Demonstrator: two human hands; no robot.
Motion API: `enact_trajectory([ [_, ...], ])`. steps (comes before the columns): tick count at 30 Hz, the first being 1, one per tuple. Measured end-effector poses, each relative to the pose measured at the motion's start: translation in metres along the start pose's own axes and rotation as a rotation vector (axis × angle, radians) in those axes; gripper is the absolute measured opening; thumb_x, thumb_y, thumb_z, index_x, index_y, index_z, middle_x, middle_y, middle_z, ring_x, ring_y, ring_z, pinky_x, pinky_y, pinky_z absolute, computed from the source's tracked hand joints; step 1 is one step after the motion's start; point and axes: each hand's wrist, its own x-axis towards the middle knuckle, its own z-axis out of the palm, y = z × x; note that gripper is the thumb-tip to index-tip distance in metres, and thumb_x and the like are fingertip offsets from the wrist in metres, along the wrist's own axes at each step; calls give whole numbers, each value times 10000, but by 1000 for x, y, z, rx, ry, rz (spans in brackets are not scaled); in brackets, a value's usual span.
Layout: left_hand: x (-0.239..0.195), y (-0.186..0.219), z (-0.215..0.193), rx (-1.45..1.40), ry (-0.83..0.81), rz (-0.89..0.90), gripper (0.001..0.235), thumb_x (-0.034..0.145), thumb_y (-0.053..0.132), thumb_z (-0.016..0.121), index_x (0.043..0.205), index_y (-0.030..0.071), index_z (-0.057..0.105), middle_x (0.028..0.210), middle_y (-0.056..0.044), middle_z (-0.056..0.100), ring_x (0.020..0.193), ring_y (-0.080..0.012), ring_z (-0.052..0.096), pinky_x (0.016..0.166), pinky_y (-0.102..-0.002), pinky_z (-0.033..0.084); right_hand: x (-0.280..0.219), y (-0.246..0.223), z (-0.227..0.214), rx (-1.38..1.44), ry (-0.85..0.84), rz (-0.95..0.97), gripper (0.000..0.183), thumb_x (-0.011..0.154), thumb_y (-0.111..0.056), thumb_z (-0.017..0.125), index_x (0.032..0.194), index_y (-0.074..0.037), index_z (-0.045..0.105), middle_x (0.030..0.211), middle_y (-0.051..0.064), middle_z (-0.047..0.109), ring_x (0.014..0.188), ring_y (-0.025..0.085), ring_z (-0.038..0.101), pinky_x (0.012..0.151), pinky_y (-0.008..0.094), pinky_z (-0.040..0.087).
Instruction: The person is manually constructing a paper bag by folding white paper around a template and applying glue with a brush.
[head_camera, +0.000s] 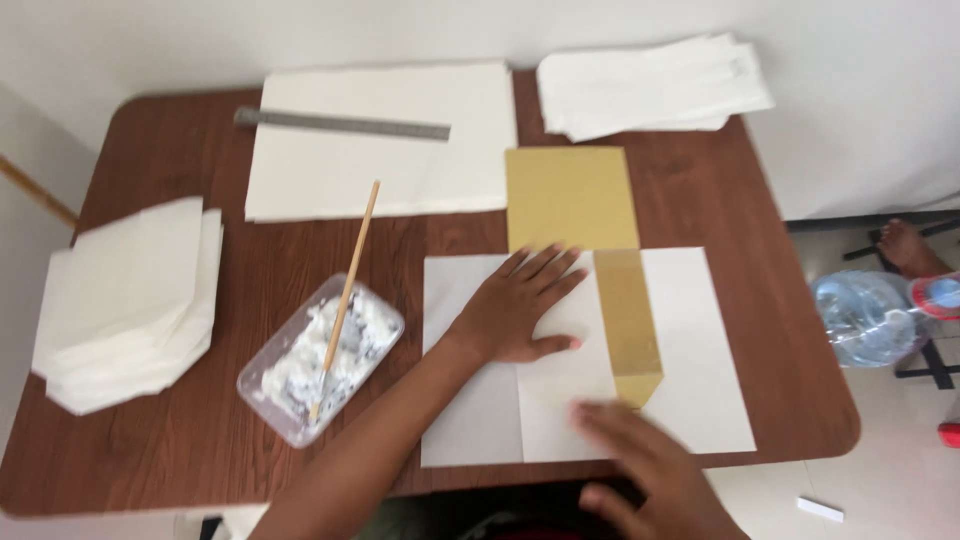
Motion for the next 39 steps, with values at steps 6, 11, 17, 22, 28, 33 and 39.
enact_trajectory([
  [6, 9, 10, -11, -67, -116, -78, 991, 860, 779, 477, 1565, 94, 350, 1685, -135, 241, 1564, -329, 151, 1241, -526, 93, -34, 63, 0, -641, 562, 592, 767, 874, -493, 614, 1460, -7, 520, 1643, 234, 397, 1539, 453, 327, 1138, 730, 303],
  [11, 13, 17, -6, -4, -144, -81, 1137, 792, 899, 446, 1541, 49, 359, 1669, -155, 258, 1551, -336, 174, 1237, -557, 86, -54, 81, -1, -557, 491, 702, 849, 923, -541, 520, 1544, 20, 382, 1666, 257, 290, 1561, 463, 192, 1223, 627, 169],
  [17, 8, 20, -1, 30, -94, -55, 1121, 840, 891, 437, 1572, 53, 304, 1697, -144, 184, 1569, -328, 98, 1248, -550, 31, -46, 72, -2, -618, 530, 684, 742, 960, -531, 489, 1540, -70, 440, 1651, 236, 330, 1556, 451, 222, 1221, 615, 199],
  [22, 7, 20, -4, 52, -25, -35, 1102, 868, 863, 478, 1571, 33, 303, 1707, -143, 159, 1588, -289, 53, 1266, -526, 11, -37, 67, -6, -608, 510, 730, 736, 948, -551, 494, 1560, -148, 430, 1657, 194, 325, 1557, 426, 226, 1222, 597, 185],
  [28, 10, 17, -3, 125, 32, -26, 1202, 817, 898, 574, 1625, 80, 224, 1718, -162, 134, 1594, -301, 89, 1281, -500, 26, -30, 63, -12, -616, 527, 747, 759, 913, -572, 514, 1567, -198, 427, 1698, 118, 313, 1591, 356, 223, 1236, 546, 193],
  [33, 6, 20, -7, 71, -3, -86, 1193, 793, 876, 649, 1614, 103, 259, 1717, -134, 165, 1585, -294, 122, 1249, -512, 99, -29, 62, -11, -593, 521, 781, 781, 881, -593, 550, 1551, -207, 443, 1696, 85, 318, 1594, 327, 221, 1238, 539, 191],
  [39, 6, 18, -1, 86, 37, -71, 1113, 830, 866, 569, 1606, 119, 286, 1709, -115, 202, 1583, -270, 144, 1248, -502, 108, -34, 62, -7, -603, 553, 748, 747, 895, -607, 564, 1545, -254, 464, 1698, 84, 306, 1584, 316, 228, 1233, 541, 179],
])
